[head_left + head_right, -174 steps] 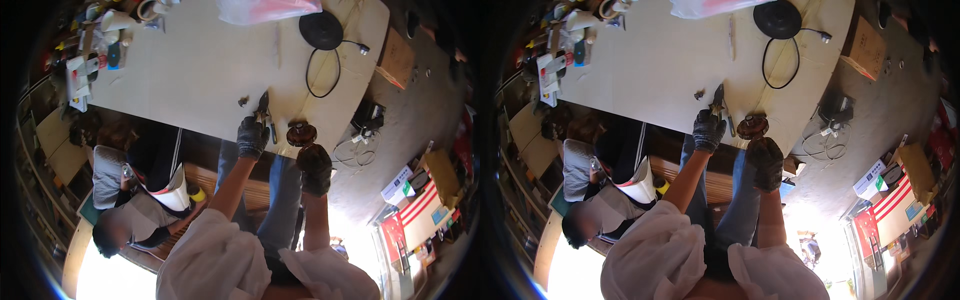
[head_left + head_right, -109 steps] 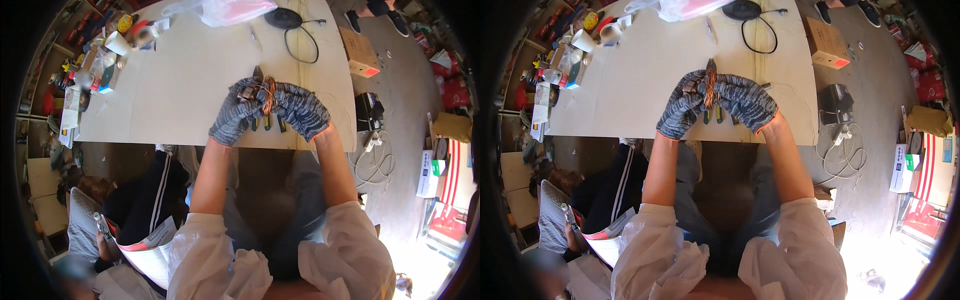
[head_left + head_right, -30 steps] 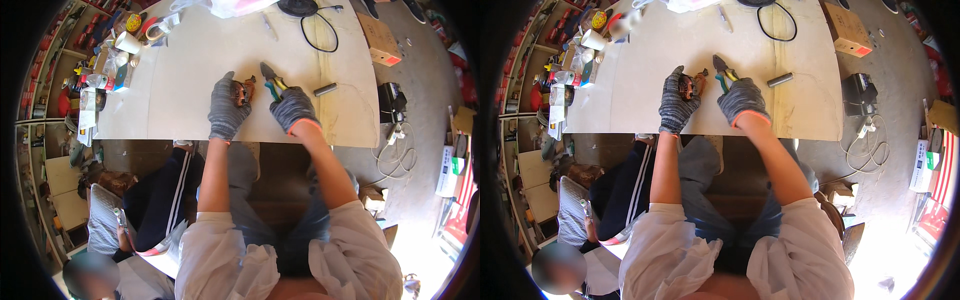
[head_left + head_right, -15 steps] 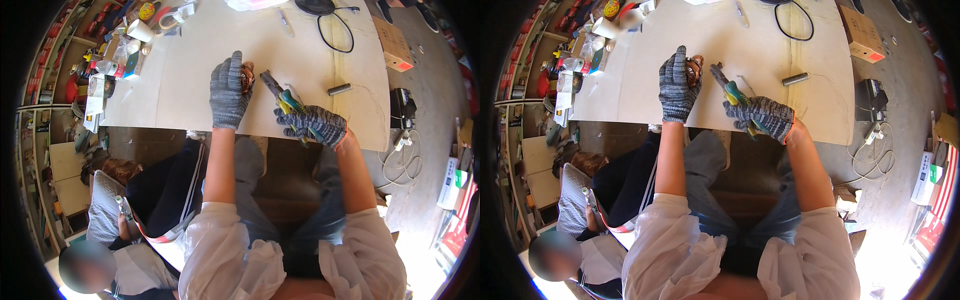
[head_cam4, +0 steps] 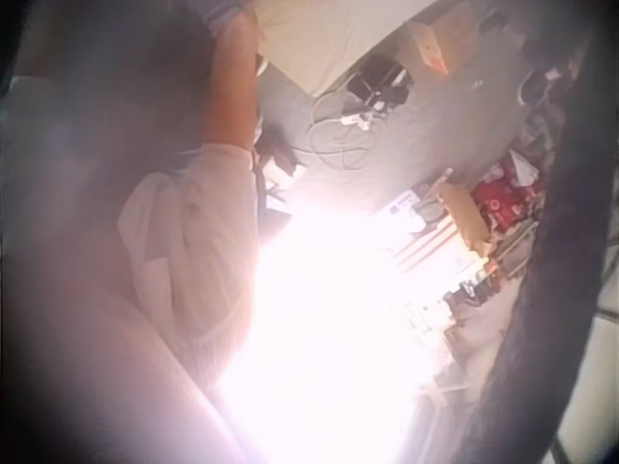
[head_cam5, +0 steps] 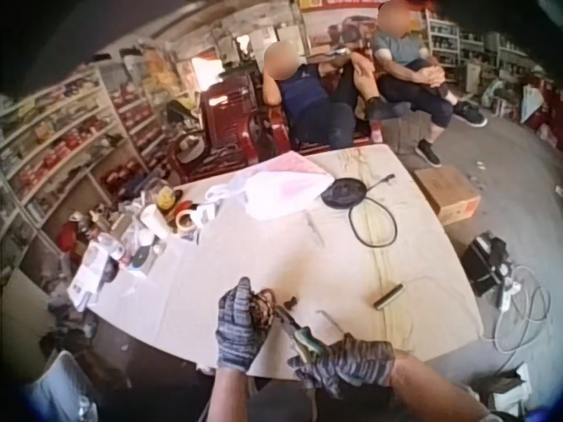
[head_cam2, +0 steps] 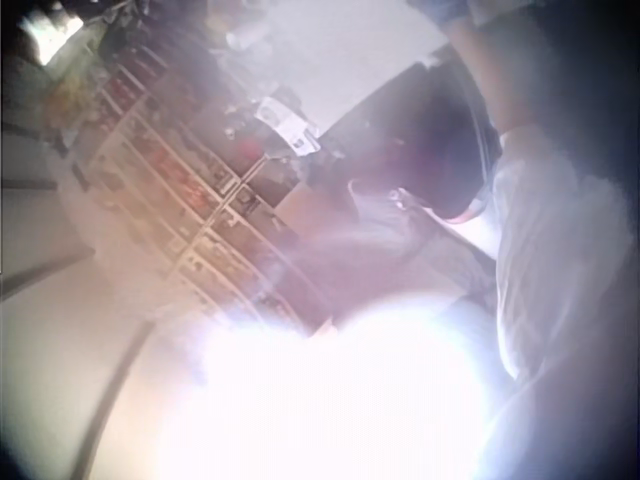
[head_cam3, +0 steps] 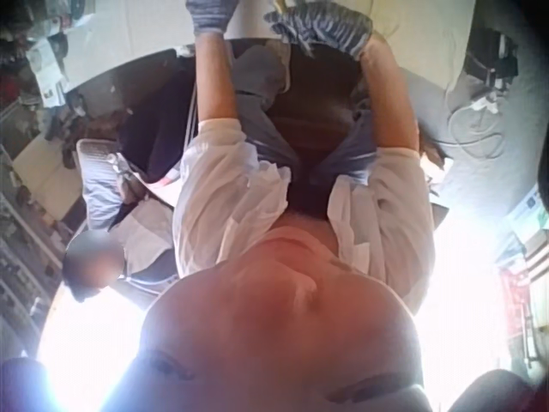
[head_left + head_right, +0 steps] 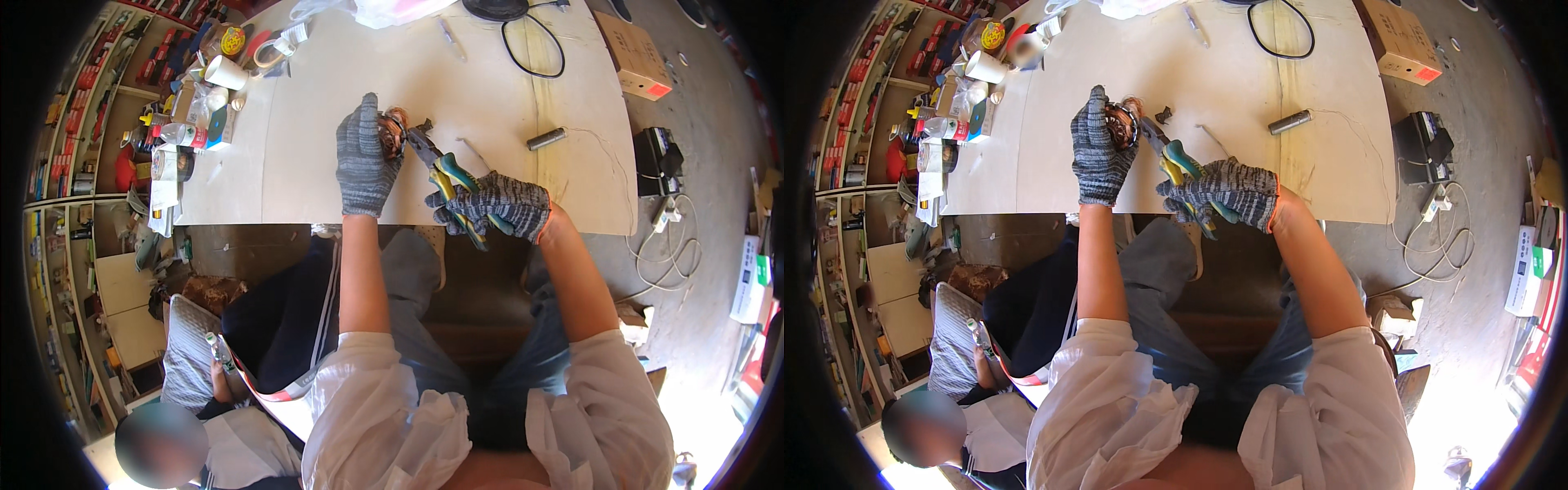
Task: The person uses pliers to strip copper wire from a circular electronic component, likely a motor stator. They repeatedly cut and pull the wire, separating it from the metal core and placing the stripped wire on the table.
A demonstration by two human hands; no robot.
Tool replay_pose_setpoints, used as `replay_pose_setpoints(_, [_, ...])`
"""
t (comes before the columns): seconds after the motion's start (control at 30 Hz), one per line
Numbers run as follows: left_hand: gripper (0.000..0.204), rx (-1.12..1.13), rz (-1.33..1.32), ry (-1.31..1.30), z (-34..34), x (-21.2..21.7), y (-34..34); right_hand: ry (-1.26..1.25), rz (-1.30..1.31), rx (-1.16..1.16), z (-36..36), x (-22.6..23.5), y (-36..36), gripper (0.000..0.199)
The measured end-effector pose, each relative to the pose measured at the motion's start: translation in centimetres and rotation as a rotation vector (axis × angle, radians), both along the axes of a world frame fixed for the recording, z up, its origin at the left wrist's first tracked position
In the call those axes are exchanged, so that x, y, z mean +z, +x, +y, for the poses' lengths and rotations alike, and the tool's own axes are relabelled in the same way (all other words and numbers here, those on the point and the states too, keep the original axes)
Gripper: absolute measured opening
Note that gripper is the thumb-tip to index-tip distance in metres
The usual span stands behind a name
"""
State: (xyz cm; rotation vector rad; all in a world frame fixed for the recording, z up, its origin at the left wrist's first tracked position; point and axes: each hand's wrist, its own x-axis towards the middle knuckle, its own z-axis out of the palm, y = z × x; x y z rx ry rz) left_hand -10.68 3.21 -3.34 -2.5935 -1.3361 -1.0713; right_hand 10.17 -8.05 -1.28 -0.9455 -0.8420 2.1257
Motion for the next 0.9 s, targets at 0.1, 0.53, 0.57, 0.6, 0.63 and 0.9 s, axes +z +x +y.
replay_pose_setpoints(0.1, [0.100, 0.058, 0.003, -0.039, 0.0, 0.2, 0.1, 0.044, -0.093, 0.011, -0.3, 0.3, -0.1, 0.038])
replay_pose_setpoints(0.53, [0.096, 0.027, 0.053, -0.030, -0.1, 0.4, -0.1, 0.089, -0.219, 0.018, -0.4, 0.5, -0.5, 0.031])
replay_pose_setpoints(0.57, [0.095, 0.027, 0.059, -0.025, -0.2, 0.5, -0.1, 0.091, -0.251, 0.032, -0.3, 0.4, -0.5, 0.031])
replay_pose_setpoints(0.6, [0.095, 0.026, 0.056, -0.008, -0.1, 0.5, -0.1, 0.092, -0.283, 0.045, -0.2, 0.2, -0.4, 0.030])
replay_pose_setpoints(0.63, [0.095, 0.025, 0.054, 0.009, 0.0, 0.4, -0.1, 0.094, -0.315, 0.058, -0.1, 0.2, -0.4, 0.030])
replay_pose_setpoints(0.9, [0.093, 0.118, -0.007, -0.053, 0.1, 0.5, -0.2, 0.211, -0.337, 0.017, -0.3, 0.0, -1.4, 0.028])
